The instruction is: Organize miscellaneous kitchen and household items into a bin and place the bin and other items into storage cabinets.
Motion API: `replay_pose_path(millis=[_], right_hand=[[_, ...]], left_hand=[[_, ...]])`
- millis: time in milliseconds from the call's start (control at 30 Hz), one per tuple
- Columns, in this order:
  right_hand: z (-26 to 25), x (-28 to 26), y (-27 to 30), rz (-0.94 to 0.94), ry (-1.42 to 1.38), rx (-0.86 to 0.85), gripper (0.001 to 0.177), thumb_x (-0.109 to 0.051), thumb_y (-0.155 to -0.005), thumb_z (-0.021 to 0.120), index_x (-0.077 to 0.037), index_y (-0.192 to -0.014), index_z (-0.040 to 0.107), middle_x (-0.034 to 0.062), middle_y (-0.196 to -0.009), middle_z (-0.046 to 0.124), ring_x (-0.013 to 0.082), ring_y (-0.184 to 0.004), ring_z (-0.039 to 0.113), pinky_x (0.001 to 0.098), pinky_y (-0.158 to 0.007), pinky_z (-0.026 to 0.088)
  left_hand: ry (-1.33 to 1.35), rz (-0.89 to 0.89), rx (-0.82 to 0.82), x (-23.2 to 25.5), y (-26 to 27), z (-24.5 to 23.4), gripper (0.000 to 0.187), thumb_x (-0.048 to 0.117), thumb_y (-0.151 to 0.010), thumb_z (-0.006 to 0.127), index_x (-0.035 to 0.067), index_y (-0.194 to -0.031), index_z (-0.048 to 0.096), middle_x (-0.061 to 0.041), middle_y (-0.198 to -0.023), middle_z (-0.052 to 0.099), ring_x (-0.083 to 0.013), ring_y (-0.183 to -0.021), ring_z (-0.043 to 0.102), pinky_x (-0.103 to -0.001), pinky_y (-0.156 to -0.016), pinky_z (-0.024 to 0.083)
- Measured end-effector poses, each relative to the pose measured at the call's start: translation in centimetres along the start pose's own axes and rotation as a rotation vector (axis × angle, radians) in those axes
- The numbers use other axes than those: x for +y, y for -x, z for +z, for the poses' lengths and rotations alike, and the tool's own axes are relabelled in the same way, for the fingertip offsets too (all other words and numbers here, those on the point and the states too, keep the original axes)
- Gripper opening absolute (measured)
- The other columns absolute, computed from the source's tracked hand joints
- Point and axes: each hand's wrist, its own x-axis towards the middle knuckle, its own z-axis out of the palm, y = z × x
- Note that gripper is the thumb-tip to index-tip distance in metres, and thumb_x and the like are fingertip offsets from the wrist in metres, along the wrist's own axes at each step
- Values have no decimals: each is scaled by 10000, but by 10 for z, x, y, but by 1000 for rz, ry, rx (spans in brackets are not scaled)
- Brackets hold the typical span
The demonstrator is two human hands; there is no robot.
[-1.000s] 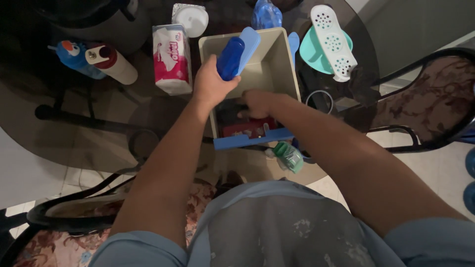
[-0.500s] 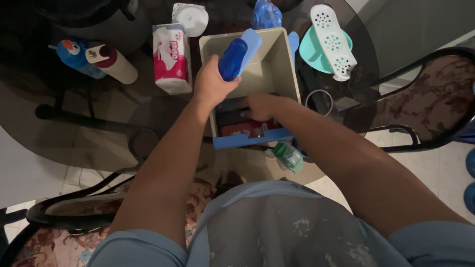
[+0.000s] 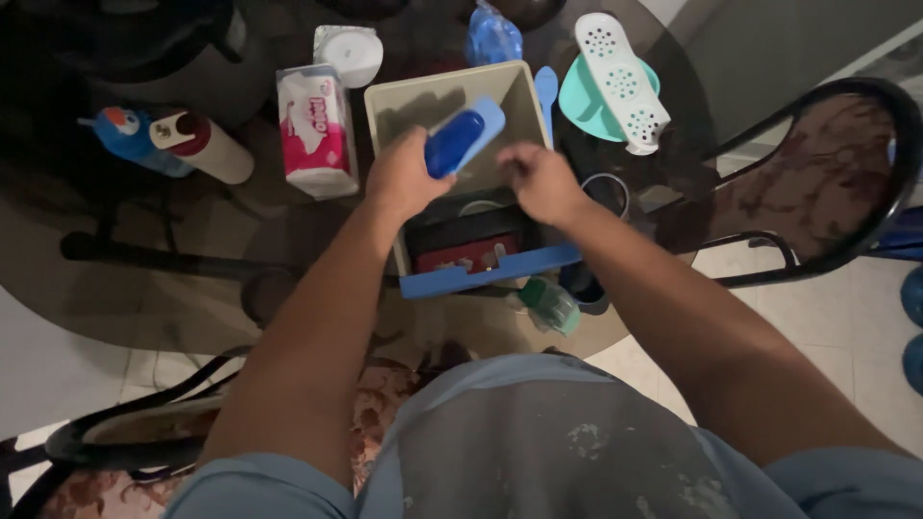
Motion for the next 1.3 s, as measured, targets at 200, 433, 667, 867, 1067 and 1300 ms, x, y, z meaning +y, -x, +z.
replay_pose_path(millis=[200,433,667,867,1067,1300], right_hand=[[-10,19,3,-67,72,649,163,80,-951,613,-8,-1075,674,160,-945,726,261,-860,724,325,-794,570],[-3,6,26,-294,322,537,420,104,-676,636,-4,-1082,628,219,-1136,634,439,-1041,601,473,-904,515],[-2,-3,29,-252,336,474,405,78,-754,677,-28,-1142,634,180,-1215,619,422,-1086,561,477,-944,494],[-3,-9,30,-250,339,455,386,56,-764,696,-32,-1137,654,162,-1209,624,402,-1081,559,462,-946,493],[-2,-7,29,-258,357,439,355,47,-767,708,-18,-1112,657,167,-1214,624,407,-1094,550,458,-946,493],[-2,-5,28,-291,410,428,321,45,-754,713,-24,-1062,656,160,-1215,627,405,-1120,547,453,-966,491]], left_hand=[[-265,50,-404,-9,-20,32,557,237,-679,915,61,-1120,623,-208,-1114,693,-423,-1074,651,-489,-899,529],[-174,-30,-560,-16,-23,42,646,179,-635,935,58,-1191,628,-196,-1166,687,-401,-1114,646,-467,-948,512],[-126,-144,-662,-19,-31,44,632,227,-661,911,50,-1216,667,-210,-1173,717,-369,-1129,682,-435,-976,529],[-286,-147,-698,-10,-29,40,606,172,-706,886,69,-1255,651,-197,-1259,684,-376,-1186,645,-447,-1008,517],[-374,-170,-748,18,-25,18,572,137,-778,850,87,-1308,640,-184,-1309,662,-371,-1226,627,-470,-1031,507],[-377,-114,-754,-3,-29,29,640,173,-727,902,70,-1301,636,-195,-1308,654,-366,-1227,621,-450,-1037,504]])
